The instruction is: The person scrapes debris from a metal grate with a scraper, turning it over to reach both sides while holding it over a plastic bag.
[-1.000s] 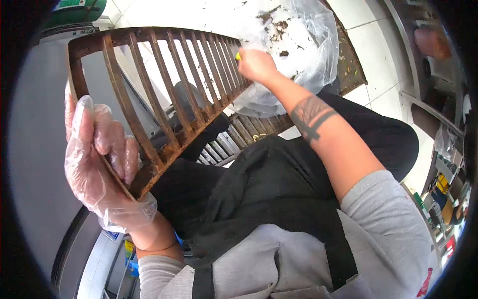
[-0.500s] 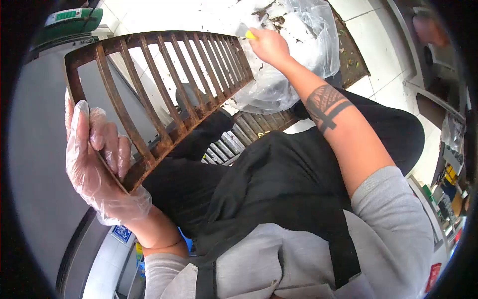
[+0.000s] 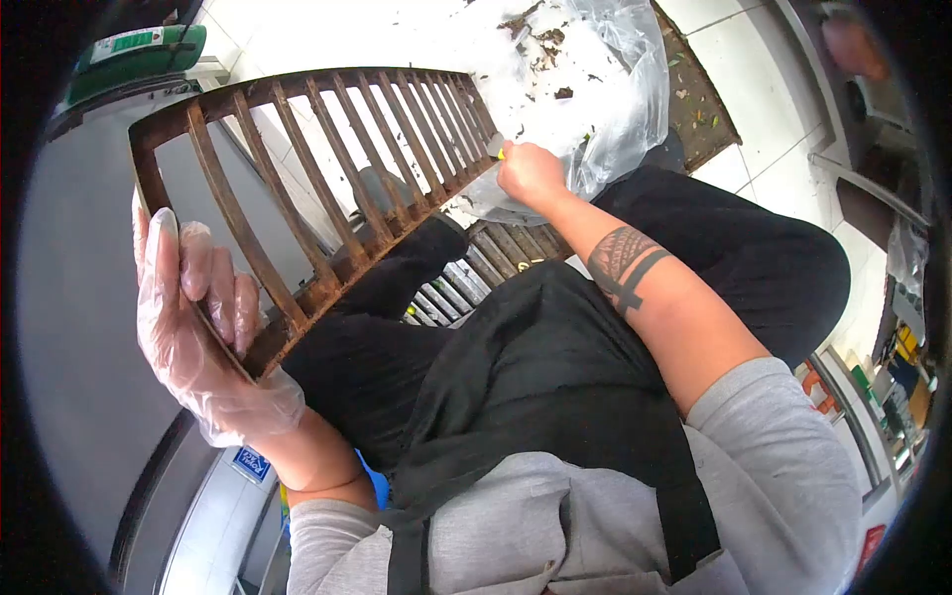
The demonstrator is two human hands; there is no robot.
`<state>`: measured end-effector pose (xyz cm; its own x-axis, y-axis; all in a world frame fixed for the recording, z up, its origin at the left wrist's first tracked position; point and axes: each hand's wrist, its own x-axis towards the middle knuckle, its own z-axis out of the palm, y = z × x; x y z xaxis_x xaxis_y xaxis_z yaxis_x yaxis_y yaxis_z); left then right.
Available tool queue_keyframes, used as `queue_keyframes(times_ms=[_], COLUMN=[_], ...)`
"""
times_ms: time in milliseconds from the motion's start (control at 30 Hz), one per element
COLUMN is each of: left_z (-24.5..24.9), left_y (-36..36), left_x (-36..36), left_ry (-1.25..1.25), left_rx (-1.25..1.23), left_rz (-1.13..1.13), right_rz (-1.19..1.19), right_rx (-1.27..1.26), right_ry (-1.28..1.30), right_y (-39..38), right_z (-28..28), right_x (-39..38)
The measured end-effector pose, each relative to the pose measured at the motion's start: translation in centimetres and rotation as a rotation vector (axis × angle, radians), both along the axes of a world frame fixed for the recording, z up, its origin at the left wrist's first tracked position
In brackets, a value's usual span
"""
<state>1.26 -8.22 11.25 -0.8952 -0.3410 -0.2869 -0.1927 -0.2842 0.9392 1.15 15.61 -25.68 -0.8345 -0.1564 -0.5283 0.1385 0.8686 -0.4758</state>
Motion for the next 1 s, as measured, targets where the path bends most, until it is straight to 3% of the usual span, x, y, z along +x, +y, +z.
queue_keyframes(times_ms=[100, 200, 300, 467, 667, 733, 867, 1000], left_z=[0.2, -0.2, 0.0, -0.5, 0.4, 0.7, 1.3, 0.5], left_y=[0.9, 0.5, 0.6, 0.4, -0.1, -0.6, 4.0, 6.2], left_x=[-0.1, 0.2, 0.2, 0.5, 1.4, 0.8, 0.4, 0.8], left_ry=[0.022, 0.018, 0.020, 0.020, 0.097, 0.108, 0.168, 0.196], left_rx=[-0.025, -0.103, -0.089, -0.084, 0.075, 0.327, 0.221, 0.128], left_rz=[0.022, 0.023, -0.042, -0.009, -0.038, -0.156, -0.038, -0.132], right_rz=[0.039, 0.031, 0.177, 0.266, 0.111, 0.118, 0.042, 0.032], right_rx=[0.048, 0.080, 0.002, 0.062, -0.010, -0.022, -0.053, -0.043], right_ry=[-0.026, 0.145, 0.173, 0.095, 0.047, 0.020, 0.004, -0.041], right_y=[-1.2, -2.6, -2.0, 0.6, 0.0, -0.2, -0.8, 0.1], right_z=[-0.6, -1.8, -2.1, -1.4, -0.2, -0.4, -0.1, -0.9], right_x=[-0.2, -1.4, -3.9, -0.6, 1.9, 3.1, 4.5, 4.3])
